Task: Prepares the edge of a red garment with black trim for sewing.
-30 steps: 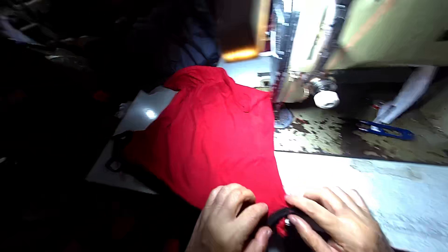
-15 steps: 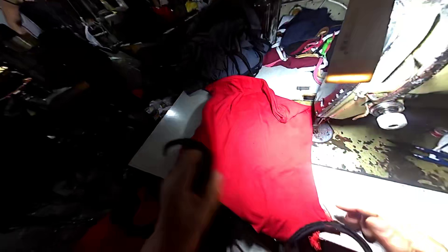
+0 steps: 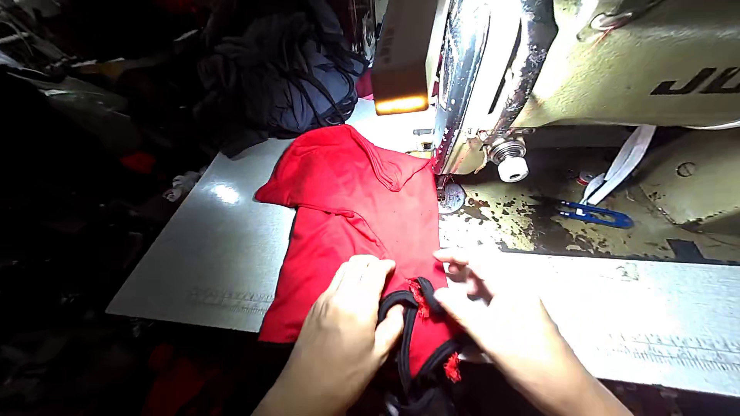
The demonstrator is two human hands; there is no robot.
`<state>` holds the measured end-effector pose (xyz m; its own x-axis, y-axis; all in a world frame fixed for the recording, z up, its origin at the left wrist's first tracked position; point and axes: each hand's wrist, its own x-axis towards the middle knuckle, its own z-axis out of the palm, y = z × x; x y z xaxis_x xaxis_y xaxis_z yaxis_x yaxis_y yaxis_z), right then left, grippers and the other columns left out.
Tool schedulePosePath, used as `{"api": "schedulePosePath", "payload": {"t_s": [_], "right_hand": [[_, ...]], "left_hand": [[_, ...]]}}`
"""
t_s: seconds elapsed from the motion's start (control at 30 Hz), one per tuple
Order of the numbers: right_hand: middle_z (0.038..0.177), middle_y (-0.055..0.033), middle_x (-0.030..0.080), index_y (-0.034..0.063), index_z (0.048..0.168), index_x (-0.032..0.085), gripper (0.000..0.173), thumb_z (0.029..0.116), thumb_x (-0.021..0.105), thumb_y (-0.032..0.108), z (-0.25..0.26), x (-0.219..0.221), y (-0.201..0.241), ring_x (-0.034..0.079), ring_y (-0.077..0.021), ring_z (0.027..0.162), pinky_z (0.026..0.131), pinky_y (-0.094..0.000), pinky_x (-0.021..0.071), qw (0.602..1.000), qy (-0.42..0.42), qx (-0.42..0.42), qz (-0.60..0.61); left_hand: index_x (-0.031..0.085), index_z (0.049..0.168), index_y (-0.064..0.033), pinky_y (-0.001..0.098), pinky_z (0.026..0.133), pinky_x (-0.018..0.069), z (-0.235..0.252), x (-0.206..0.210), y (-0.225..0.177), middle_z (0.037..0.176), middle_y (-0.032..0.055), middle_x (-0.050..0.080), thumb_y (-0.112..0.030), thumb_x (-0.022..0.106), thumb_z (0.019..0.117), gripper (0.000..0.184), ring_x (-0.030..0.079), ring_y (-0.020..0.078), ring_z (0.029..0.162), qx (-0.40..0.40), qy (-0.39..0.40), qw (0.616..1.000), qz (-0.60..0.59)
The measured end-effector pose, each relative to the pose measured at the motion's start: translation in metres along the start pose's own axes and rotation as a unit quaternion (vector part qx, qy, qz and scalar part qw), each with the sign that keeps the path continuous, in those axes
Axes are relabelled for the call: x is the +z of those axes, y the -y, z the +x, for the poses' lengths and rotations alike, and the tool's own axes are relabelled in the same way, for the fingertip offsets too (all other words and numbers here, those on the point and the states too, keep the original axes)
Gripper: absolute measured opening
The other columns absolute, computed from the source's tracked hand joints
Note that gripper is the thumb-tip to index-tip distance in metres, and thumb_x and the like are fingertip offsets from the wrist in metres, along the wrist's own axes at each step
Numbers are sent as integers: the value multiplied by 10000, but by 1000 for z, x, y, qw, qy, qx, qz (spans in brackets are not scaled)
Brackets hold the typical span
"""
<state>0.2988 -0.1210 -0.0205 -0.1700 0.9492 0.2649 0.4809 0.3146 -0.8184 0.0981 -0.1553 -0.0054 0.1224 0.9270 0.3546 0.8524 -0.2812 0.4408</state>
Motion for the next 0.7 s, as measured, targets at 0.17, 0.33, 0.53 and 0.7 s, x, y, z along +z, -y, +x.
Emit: {"api": "schedulePosePath", "payload": {"t_s": [0.17,0.33,0.53,0.7], "right_hand": [[977,46,673,216,1073,755,267,941,594,383,5,15,14,635,-122,975,835,-395,479,993,64,-60,-83],[916,42,712,137,986,775,204,972,576,173,-13,-9,23,637,25,827,709,-165,517,991,105,-15,79],[769,136,637,146,983,736,212,968,527,113,-15,-19,22,497,98,562,488,-99,406,959,160,103,209],[758,98,600,131,1038,752,257,999,508,200,-14,-14,23,483,75,576,503,-106,403,994,-9,-2,109]], "left_hand": [[743,881,-135,128,712,518,-2,11,10,866,-67,670,-209,587,953,186,620,-34,823,-9,-30,988,-149],[716,895,-56,121,739,523,-20,-9,-1,936,-12,695,-128,636,957,124,632,-20,878,-50,-2,938,-343],[722,891,-93,93,560,449,-13,-13,-10,749,-106,655,-100,626,930,104,549,-83,634,-120,13,908,-401],[734,881,-100,106,552,465,-7,-9,-11,731,-90,668,-95,631,921,110,575,-57,621,-149,25,898,-413]]}}
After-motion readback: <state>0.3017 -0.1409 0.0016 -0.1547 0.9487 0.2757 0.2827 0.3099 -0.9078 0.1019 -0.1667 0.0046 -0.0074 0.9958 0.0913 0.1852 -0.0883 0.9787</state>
